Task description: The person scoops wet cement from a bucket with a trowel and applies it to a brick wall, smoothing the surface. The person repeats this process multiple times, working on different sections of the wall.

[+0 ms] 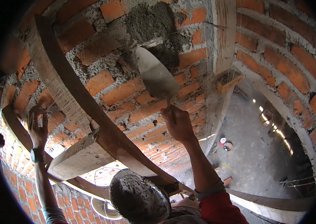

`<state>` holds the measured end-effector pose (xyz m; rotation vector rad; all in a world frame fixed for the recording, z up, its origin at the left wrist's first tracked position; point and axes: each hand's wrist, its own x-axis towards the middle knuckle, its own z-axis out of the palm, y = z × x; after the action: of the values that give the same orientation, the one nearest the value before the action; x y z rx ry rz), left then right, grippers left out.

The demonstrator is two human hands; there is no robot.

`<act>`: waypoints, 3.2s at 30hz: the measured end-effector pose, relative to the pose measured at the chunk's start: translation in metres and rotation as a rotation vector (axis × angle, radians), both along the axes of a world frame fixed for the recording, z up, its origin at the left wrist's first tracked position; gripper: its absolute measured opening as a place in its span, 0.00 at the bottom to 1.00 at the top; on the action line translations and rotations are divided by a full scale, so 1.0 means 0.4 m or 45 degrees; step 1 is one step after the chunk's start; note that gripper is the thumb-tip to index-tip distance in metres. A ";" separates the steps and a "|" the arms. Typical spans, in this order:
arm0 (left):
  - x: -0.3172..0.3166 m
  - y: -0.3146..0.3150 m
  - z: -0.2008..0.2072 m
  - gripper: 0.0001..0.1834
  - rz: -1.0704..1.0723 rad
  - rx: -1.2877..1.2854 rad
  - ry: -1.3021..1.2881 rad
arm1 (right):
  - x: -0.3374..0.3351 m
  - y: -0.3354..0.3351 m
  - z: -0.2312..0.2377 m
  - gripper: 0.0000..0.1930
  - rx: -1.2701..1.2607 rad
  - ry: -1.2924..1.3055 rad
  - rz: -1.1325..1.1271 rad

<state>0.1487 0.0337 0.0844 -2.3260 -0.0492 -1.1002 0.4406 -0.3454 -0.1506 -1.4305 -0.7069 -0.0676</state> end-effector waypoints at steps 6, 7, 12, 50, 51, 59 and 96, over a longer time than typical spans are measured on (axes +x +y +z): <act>-0.001 0.005 -0.005 0.06 0.038 -0.008 -0.022 | 0.000 -0.004 0.013 0.19 0.092 0.335 0.027; 0.000 0.006 -0.005 0.06 0.036 -0.012 -0.025 | -0.001 -0.004 0.013 0.19 0.068 0.291 0.025; 0.006 -0.006 0.000 0.05 0.027 0.007 -0.002 | -0.025 -0.001 -0.004 0.19 -0.044 0.071 0.014; 0.010 -0.036 0.004 0.13 0.014 0.061 -0.002 | -0.018 0.013 0.189 0.21 0.184 0.445 0.036; 0.009 -0.038 0.004 0.12 0.013 0.038 -0.006 | -0.028 0.017 0.183 0.21 0.124 0.379 0.065; 0.010 -0.043 0.007 0.12 0.016 0.061 -0.002 | -0.044 0.000 0.187 0.20 0.198 0.371 0.106; 0.008 -0.034 -0.004 0.15 0.065 0.013 0.003 | 0.069 0.041 -0.044 0.13 0.171 -0.086 -0.514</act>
<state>0.1519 0.0200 0.0828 -2.3039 -0.1009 -1.0704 0.4683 -0.3289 -0.1682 -1.4279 -0.4494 -0.4708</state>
